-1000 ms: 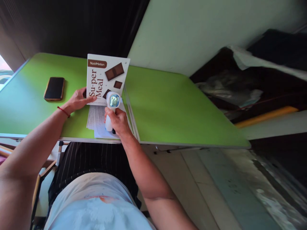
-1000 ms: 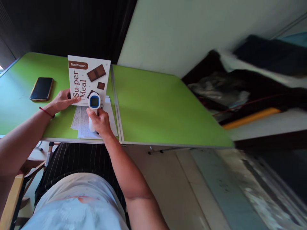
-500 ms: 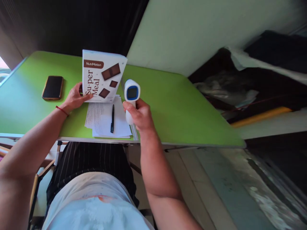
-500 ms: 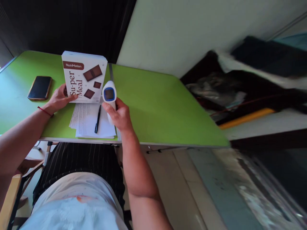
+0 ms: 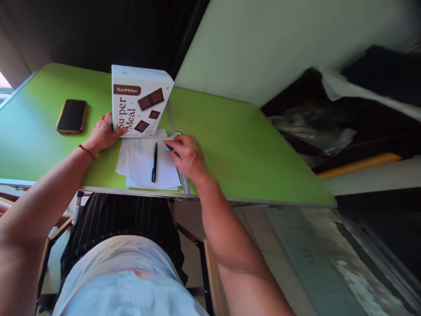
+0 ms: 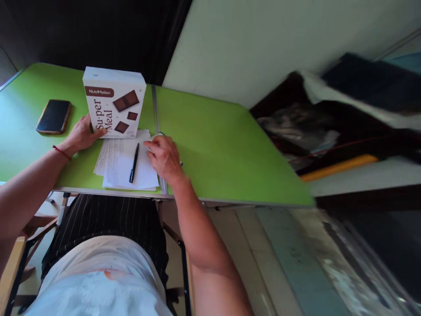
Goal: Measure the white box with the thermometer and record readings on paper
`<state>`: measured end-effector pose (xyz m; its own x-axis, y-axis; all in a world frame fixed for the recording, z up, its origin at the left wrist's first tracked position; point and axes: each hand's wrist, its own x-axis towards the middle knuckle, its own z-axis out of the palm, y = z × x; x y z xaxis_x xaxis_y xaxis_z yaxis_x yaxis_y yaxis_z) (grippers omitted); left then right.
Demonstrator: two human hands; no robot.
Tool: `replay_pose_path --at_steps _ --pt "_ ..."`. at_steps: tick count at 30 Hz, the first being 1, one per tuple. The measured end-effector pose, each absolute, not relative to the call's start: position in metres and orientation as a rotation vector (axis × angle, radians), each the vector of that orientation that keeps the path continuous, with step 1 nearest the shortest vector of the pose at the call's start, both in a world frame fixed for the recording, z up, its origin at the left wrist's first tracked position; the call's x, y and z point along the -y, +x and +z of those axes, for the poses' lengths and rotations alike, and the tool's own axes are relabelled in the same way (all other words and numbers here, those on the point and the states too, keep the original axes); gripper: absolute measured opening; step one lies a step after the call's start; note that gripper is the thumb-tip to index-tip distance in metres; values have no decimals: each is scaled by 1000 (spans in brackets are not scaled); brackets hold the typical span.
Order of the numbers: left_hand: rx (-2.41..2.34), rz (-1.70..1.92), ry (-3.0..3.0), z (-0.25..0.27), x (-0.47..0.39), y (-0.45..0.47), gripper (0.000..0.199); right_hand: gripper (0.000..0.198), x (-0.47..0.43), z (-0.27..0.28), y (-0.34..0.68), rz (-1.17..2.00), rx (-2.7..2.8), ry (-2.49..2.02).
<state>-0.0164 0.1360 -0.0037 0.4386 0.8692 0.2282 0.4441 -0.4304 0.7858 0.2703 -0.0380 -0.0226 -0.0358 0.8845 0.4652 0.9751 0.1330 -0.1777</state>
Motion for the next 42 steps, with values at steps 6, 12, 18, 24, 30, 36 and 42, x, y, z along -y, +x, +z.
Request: replay_pose_path --at_steps 6,12,18,24,30,36,42 --pt "-1606 -79 2328 25 -98 -12 150 32 30 -18 255 -335 2439 -1553" --pt "-1556 -255 2438 24 -87 -10 170 7 35 -20 243 56 1876 -1423" --pt "-1563 -270 2444 26 -83 -8 166 12 29 -32 203 661 1330 -1316" --pt "-1528 -262 2425 27 -83 -7 166 14 36 -39 196 502 1332 -1386" --pt "-1518 -222 2427 25 -84 -7 166 18 34 -42 198 459 1416 -1353" --pt "-1535 -222 2418 26 -83 -7 165 20 33 -43 198 488 1435 -1385" --pt "-1520 -226 2427 26 -81 -7 167 19 34 -40 198 515 1431 -1392"
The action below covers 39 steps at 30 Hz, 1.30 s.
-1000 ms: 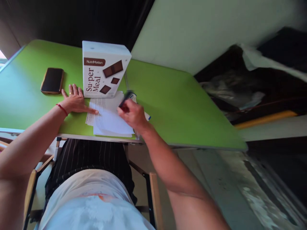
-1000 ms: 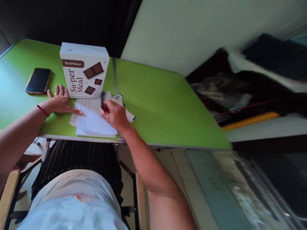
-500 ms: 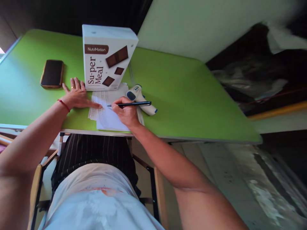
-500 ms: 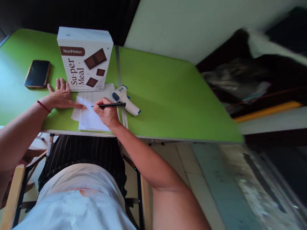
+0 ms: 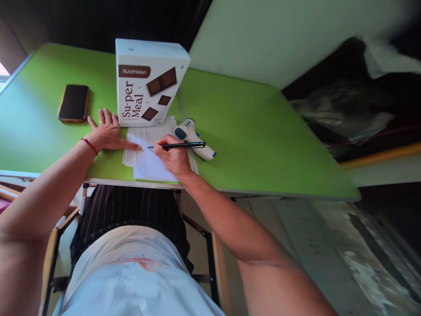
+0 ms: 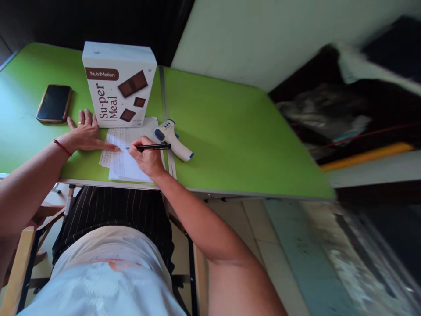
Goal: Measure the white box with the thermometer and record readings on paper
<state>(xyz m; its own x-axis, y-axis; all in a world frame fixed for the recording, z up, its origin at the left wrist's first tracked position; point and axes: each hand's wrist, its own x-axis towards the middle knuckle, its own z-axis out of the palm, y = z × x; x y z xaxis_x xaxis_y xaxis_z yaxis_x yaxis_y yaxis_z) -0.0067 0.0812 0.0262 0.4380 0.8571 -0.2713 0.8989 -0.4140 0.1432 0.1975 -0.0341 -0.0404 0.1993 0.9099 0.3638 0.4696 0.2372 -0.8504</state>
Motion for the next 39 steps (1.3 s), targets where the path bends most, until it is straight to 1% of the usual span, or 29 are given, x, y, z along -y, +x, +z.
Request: replay_pose_path --at_steps 6,12,19,22,28,31,36,39 --pt "-1536 -250 2430 29 -79 -6 162 21 34 -40 197 507 1410 -1372" --pt "-1534 -198 2406 29 -81 -7 171 20 35 -37 196 502 1408 -1410" --pt "-1532 -145 2388 25 -83 -9 176 22 35 -36 197 534 1411 -1436" --pt "-1523 -130 2403 24 -83 -10 175 23 35 -37 197 518 1409 -1440" --pt "-1533 -217 2430 28 -82 -8 169 25 34 -40 197 494 1397 -1415" --pt "-1538 -216 2418 29 -83 -8 172 26 33 -41 196 479 1366 -1444" --pt "-1540 -171 2406 30 -84 -9 176 22 30 -42 194 483 1353 -1434" --pt "-1550 -224 2410 33 -83 -9 175 26 28 -42 194 487 1354 -1440"
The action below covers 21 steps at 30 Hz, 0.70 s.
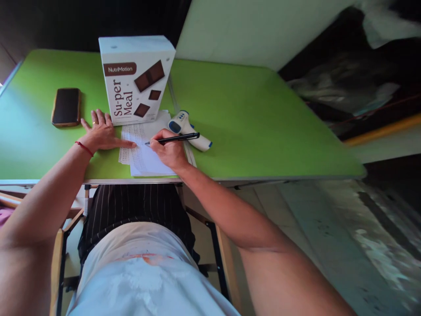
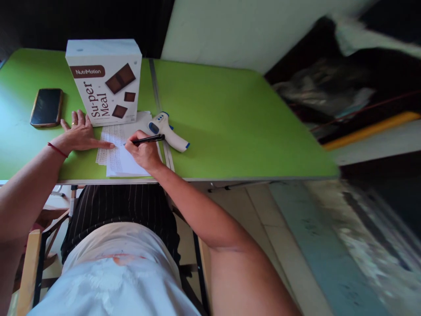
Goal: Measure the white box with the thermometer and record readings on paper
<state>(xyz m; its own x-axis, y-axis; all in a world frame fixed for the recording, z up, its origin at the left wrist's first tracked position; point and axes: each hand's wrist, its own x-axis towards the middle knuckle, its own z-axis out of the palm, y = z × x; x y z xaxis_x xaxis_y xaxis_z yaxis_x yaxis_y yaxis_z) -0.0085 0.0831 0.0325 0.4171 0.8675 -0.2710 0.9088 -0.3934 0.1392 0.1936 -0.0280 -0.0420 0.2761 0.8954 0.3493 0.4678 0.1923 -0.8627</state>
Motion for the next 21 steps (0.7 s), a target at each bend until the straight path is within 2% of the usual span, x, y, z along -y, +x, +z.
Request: replay_pose_path --at_steps 9,21 --pt "-1556 -268 2432 35 -83 -8 163 29 28 -42 195 481 1355 -1434" --pt "-1546 -274 2442 34 -82 -7 162 25 28 -43 194 476 1309 -1458"
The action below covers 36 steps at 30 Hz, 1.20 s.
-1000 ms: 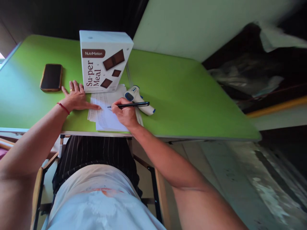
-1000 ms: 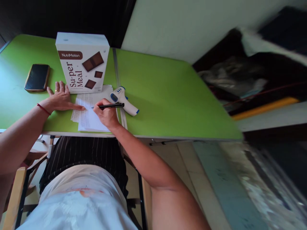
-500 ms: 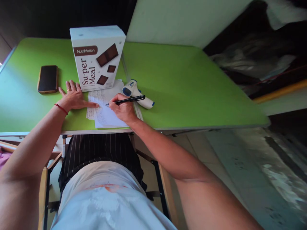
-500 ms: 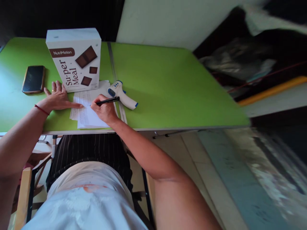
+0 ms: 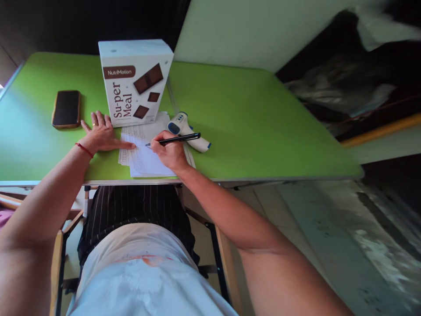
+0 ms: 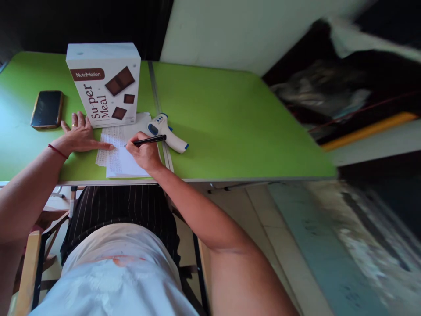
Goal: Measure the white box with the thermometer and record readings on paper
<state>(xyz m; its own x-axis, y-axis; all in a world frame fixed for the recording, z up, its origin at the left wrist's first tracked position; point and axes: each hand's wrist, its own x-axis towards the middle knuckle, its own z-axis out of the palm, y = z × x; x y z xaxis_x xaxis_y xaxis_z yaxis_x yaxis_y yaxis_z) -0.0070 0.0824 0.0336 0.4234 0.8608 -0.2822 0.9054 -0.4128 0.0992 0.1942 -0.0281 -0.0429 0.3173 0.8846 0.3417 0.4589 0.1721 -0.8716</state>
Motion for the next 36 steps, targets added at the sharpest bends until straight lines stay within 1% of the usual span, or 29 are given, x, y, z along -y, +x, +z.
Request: replay_pose_path --at_steps 15,25,28,31,33,36 --pt "-1537 -262 2442 34 -81 -7 168 22 30 -44 197 440 1329 -1462" --pt "-1556 -275 2452 29 -85 -7 161 28 28 -49 196 393 1361 -1496" --pt "-1549 -262 2460 27 -85 -9 160 24 33 -46 202 298 1425 -1436" --pt "-1543 -244 2466 25 -86 -10 160 18 36 -38 216 83 1588 -1359" --pt "-1538 -242 2465 25 -86 -10 161 22 36 -32 230 -105 1754 -1355" --pt "-1536 -243 2450 26 -84 -10 163 38 32 -27 248 -288 2013 -1423"
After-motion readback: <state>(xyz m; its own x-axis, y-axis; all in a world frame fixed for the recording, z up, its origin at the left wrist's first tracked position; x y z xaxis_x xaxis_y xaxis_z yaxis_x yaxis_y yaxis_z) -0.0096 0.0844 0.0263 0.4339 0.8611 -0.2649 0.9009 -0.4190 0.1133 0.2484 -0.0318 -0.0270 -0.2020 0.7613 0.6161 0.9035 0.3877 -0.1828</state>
